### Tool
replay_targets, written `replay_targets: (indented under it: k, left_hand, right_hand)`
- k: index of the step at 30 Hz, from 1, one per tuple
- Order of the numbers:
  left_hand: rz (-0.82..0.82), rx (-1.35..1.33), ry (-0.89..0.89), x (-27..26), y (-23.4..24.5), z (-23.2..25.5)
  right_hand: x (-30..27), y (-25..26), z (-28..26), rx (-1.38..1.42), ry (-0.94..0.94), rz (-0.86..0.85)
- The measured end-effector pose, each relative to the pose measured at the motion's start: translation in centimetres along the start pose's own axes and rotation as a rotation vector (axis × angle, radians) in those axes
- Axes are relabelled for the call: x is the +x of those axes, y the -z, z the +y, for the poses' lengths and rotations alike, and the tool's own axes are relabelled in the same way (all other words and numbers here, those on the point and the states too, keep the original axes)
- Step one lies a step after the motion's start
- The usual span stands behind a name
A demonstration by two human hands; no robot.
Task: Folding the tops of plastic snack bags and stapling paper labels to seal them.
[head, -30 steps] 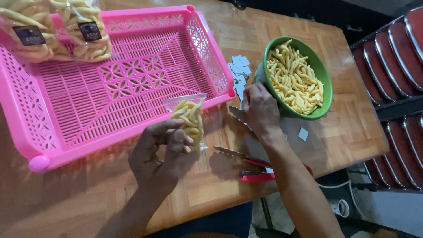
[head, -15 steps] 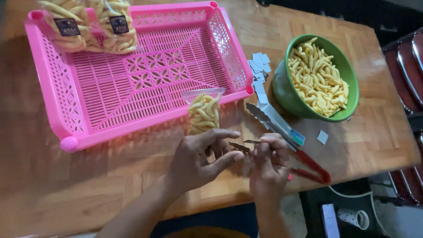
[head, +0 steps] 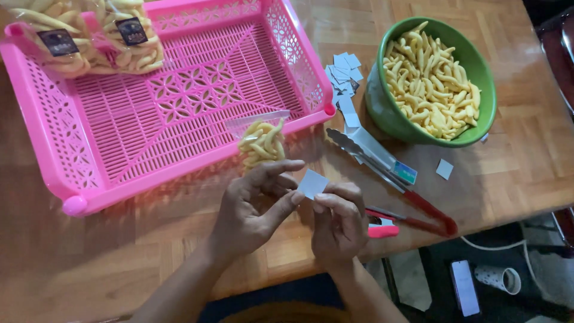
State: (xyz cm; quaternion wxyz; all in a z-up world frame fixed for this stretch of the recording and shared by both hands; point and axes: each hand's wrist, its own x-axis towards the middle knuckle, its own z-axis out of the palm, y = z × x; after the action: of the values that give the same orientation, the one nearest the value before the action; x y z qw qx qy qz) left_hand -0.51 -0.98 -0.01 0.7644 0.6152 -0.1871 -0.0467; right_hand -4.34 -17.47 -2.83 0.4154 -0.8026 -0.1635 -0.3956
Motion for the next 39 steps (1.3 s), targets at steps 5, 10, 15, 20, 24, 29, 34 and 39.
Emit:
replay_targets:
  k: [5,10,15,20,24,29,34,39]
  left_hand:
    - [0.044,0.033,0.029,-0.1,-0.3,0.1]
    - [0.009,-0.134,0.017,-0.1,-0.2,0.1]
    - [-0.085,0.101,-0.056,0.1,-0.4,0.1]
    - [-0.073,0.238,-0.181,0.5,-0.2,-0.2]
    - [-0.086,0.160,-0.176,0.8,-0.4,0.2]
    - [-0.013,-0.141,0.100,-0.5,-0.8,-1.6]
    - [0.016,-0.144,0.192,-0.4,-0.9,-1.7]
    - [-0.017,-0.102,0.270,-0.1,-1.1,-1.3]
  right_hand:
    - [0.4,-0.1,0.7,0.049,0.002,-0.011]
    - [-0.6,-0.1,0.8,0.136,-0.090,-0.059]
    - [-0.7,-0.1,1.2,0.212,-0.150,-0.010]
    - [-1.5,-0.3,1.4,0.400,-0.207,-0.030]
    - [-0.4,-0.1,0.7,0.482,-0.150,-0.054]
    - [-0.6,0.3,0.9,0.510,-0.217,-0.078]
    - [-1.5,0.6,1.8,0.502,-0.255,-0.115]
    - [-1.4,1.0,2.2,0.563,-0.318,-0.153]
